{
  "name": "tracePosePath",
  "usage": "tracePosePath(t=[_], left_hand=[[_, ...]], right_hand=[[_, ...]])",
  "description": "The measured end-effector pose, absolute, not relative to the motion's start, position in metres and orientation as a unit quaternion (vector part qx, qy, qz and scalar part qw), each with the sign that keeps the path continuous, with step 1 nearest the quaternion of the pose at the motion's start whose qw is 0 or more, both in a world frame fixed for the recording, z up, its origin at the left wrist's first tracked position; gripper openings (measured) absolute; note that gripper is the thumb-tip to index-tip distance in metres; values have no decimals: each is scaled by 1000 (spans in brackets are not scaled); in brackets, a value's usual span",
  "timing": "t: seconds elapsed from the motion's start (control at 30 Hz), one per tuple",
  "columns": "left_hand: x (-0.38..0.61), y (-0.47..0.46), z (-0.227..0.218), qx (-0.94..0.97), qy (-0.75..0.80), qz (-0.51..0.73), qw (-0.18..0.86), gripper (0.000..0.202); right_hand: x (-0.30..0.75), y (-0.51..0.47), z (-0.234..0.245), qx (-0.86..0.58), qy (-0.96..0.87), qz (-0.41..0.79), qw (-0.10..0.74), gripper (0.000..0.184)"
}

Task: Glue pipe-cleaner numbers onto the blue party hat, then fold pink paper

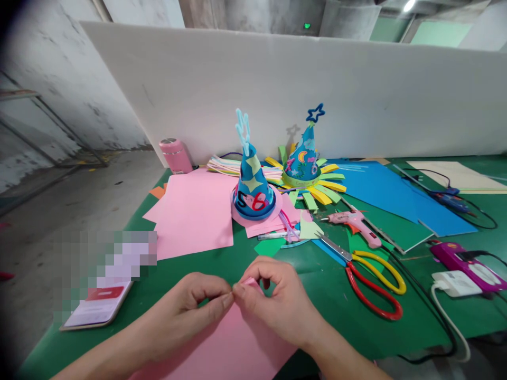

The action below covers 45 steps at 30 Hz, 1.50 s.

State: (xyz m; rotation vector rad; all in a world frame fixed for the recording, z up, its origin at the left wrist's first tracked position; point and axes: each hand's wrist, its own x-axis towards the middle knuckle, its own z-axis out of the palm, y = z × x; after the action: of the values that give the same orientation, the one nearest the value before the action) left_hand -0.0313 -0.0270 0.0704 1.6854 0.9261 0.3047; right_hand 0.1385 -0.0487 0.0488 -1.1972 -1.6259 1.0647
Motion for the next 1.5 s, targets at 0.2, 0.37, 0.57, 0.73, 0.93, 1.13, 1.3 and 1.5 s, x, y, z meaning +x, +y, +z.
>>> tracePosePath(t=[0.2,0.37,0.57,0.73,0.93,1.13,1.3,1.5], left_hand=[[-30,-27,70,701,411,115,571,31],[-31,-26,69,710,433,143,537,29],[-31,-27,63,724,439,162,506,30],[-29,-27,60,730,458,165,480,32],[-30,-29,63,731,472,173,460,34],[-32,-32,58,746,479,189,423,33],[-32,-30,56,748,484,190,413,33],[-31,-30,56,752,455,176,443,31]], right_hand=[[144,-49,50,-465,-648,441,413,20],[157,-53,50,-510,-636,419,400,17],[160,-60,44,-506,-683,331,410,15],[159,-65,43,-490,-737,222,409,25],[157,-67,40,-497,-743,227,387,29],[155,-66,36,-531,-700,268,394,28],[150,-67,39,-560,-644,342,394,21],[146,-61,44,-534,-650,392,372,12]])
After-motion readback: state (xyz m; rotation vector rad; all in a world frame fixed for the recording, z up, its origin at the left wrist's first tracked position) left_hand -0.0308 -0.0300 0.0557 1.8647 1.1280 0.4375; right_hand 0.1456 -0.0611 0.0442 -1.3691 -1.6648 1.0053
